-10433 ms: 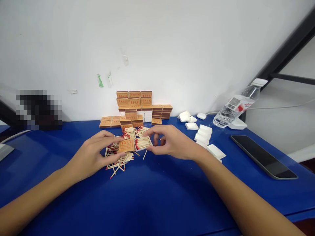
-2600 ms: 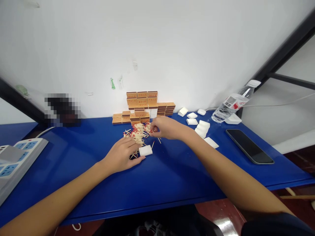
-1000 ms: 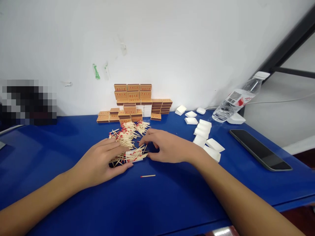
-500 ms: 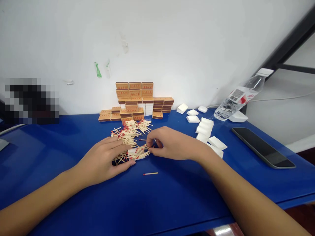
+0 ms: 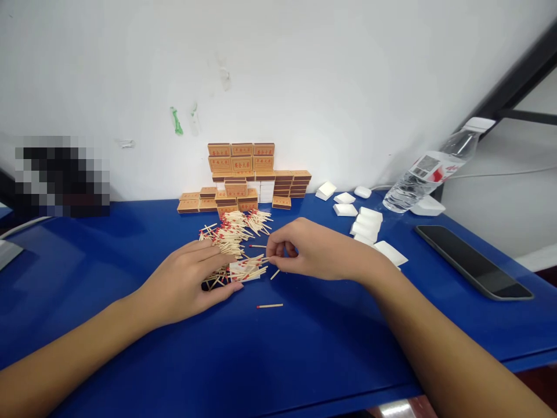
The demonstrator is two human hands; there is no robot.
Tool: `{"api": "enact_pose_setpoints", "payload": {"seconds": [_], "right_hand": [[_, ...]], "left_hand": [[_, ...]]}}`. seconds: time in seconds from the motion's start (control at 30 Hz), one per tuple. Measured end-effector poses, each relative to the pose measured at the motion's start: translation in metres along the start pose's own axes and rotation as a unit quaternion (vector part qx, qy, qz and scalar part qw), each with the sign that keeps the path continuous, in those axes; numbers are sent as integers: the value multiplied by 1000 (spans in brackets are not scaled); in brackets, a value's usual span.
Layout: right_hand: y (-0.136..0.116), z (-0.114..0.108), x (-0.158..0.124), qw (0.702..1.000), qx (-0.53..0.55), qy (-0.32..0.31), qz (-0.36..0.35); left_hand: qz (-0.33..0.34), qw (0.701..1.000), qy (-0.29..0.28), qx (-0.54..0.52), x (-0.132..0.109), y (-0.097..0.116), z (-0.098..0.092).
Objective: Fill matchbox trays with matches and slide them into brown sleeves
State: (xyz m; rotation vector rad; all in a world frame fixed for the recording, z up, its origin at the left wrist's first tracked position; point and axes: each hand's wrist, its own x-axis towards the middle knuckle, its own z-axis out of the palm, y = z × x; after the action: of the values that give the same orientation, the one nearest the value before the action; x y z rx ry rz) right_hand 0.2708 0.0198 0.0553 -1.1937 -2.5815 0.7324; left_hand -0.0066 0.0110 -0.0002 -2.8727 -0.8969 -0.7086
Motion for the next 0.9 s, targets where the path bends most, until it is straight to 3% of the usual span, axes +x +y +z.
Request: {"api": "enact_pose_setpoints", "payload": {"seconds": [0.27,0.5,0.73,0.9], "right_hand": [[2,-2,3,998,-24,52,0],[0,2,4,998,-24,59,-15],[-9,8,7,990,3,138,-21],[-17,25,9,992,-3,115,-53]], "left_hand": [[-1,1000,-3,5,0,0,0],[-1,1000,-4,3,1,0,-1],[-4,1000,-8,3,1,1,-1],[-10,1000,-22,-4,1,2,-3]]}}
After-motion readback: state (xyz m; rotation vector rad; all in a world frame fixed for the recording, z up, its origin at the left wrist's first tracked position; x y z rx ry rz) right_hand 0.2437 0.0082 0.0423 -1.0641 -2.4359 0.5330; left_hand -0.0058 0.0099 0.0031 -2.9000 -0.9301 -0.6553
